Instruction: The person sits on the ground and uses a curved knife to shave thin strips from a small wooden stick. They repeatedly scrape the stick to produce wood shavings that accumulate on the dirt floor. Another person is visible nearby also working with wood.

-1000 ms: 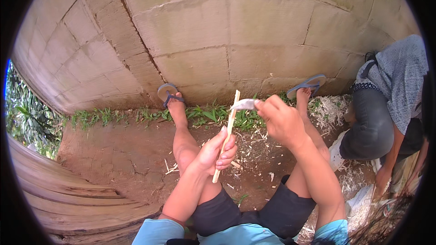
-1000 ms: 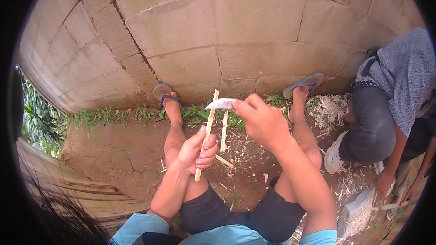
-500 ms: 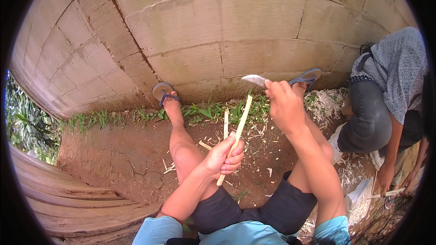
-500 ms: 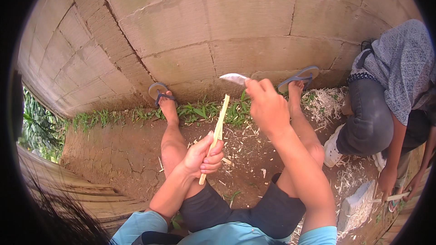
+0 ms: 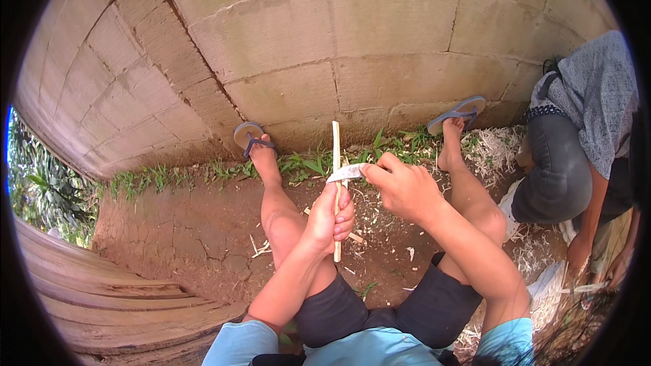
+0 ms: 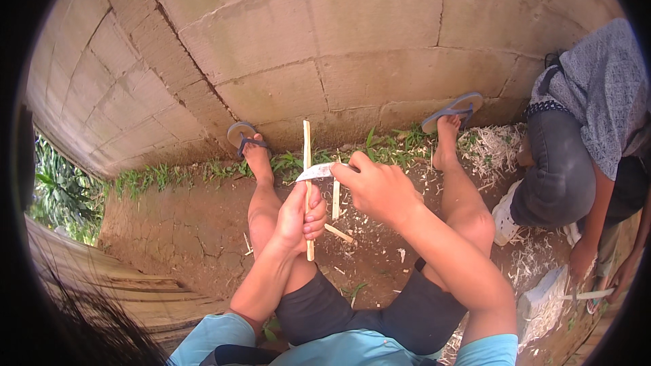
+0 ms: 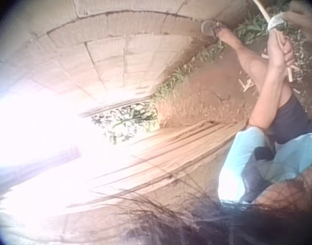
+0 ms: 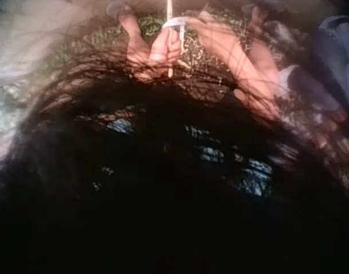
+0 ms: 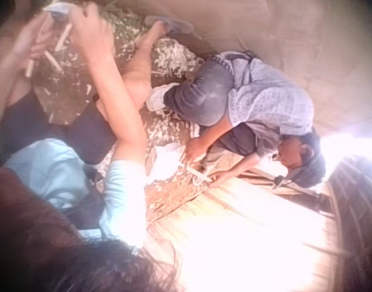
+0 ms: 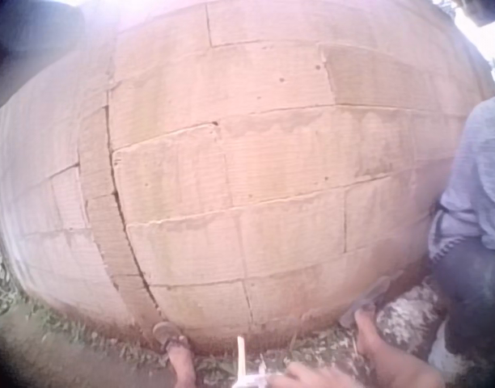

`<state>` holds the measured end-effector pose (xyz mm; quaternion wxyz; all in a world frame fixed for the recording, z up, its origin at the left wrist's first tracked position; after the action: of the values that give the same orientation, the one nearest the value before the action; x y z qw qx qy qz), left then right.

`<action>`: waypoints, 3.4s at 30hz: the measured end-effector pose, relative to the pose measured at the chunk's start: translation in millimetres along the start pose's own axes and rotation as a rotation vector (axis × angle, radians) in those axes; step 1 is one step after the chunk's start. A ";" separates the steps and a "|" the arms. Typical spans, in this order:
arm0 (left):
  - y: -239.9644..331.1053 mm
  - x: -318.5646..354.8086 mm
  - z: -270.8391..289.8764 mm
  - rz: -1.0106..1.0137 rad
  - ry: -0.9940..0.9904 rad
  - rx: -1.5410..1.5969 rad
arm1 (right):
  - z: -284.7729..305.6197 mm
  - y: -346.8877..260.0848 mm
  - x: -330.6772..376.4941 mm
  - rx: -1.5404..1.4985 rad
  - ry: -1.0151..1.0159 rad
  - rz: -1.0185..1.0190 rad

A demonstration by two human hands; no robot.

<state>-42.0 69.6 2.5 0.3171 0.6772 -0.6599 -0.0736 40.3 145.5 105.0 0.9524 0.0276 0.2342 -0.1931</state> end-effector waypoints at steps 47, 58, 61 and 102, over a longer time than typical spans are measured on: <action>-26.2 -2.3 -8.0 0.114 0.000 0.045 | -2.3 6.8 11.5 -0.113 0.006 -0.092; -61.6 9.9 -22.6 0.257 -0.153 -0.079 | 29.3 110.6 -1.7 0.055 0.281 -0.457; -40.1 0.9 -6.6 0.102 -0.015 -0.152 | 32.6 88.8 8.3 -0.082 0.263 -0.381; -33.6 4.0 -13.1 0.210 -0.086 0.057 | -8.4 35.4 4.4 -0.062 0.079 -0.192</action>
<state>-6.2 67.8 -3.5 0.2751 0.6093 -0.7420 -0.0501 53.7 177.9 94.2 0.9200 -0.0168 0.2791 -0.2748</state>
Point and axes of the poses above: each hand's wrist, its own x-axis away from the middle knuckle, its own z-axis out of the back of the hand, y = z × x, the point moved 9 cm from there along -x, towards the middle knuckle, and after that the axes turned 13 degrees about x, right-handed, at the moved point
